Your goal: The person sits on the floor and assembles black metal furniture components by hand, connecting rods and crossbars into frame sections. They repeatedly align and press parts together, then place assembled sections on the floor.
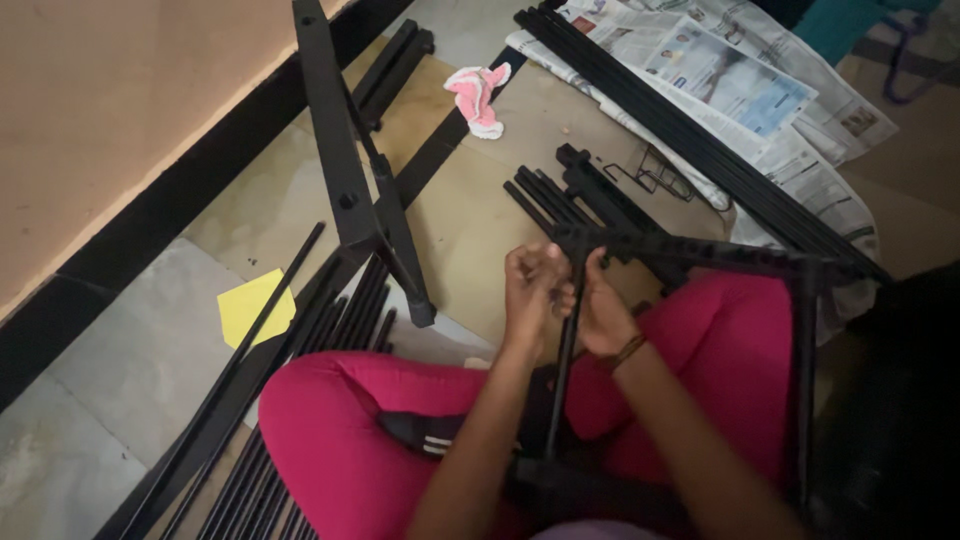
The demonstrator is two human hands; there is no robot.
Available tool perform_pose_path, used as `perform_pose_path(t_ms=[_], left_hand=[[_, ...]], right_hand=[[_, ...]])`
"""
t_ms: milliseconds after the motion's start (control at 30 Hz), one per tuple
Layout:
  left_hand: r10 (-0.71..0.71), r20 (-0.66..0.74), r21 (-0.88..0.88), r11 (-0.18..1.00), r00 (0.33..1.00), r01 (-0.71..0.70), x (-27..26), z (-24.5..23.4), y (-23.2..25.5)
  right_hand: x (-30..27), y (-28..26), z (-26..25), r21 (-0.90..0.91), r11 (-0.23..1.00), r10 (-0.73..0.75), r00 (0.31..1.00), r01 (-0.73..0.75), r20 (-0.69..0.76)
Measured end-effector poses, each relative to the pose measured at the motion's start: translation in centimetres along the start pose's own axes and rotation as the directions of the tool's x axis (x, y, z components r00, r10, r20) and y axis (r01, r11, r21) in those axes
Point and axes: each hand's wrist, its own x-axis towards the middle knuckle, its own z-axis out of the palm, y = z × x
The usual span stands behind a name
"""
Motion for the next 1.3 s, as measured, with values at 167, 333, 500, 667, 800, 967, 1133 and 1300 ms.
perform_pose_path(t_ms=[167,333,500,667,800,967,1133,1300], left_hand=[[-0.145,0.126,-0.012,0.989,0.981,0.148,3.4,-0.7,-1.9],[-0.278,0.219,0.014,0.959,0.935,0.282,3.8,-1.9,-1.9],[-0.386,0.159,0.092,0.922,0.909,0.375,3.4,-2.7,-1.1],[-0.442,0.229,0.066,0.896,0.867,0.439,3.0,-3.3,-1.0],[-0.417,0.184,0.053,0.908,0.890,0.415,2.3,-2.6,-0.6],[-0.346,0.047,0.017,0.938,0.937,0.345,0.8,-1.0,0.4],[-0.372,0.013,0.005,0.928,0.928,0.372,0.2,0.0,2.7],[-0.445,-0.153,0.113,0.879,0.882,0.463,0.8,0.0,4.8]], right_hand=[[0.0,-1.1,1.1,-0.073,0.997,-0.007,0.998,0.002,-0.068],[-0.9,-0.1,1.3,0.281,0.958,0.017,0.989,-0.059,0.150],[-0.4,0.9,1.0,0.326,0.937,0.087,0.989,-0.122,0.120],[-0.2,1.2,0.5,0.348,0.923,0.116,0.982,-0.162,0.149],[-0.4,1.3,0.6,0.302,0.945,0.111,0.992,-0.125,0.064],[-0.9,1.5,1.4,0.334,0.936,0.159,0.980,-0.111,-0.120],[-1.4,1.1,2.8,0.358,0.925,0.165,0.983,-0.126,-0.080],[-2.1,0.9,4.3,0.237,0.951,0.215,0.975,-0.196,-0.057]])
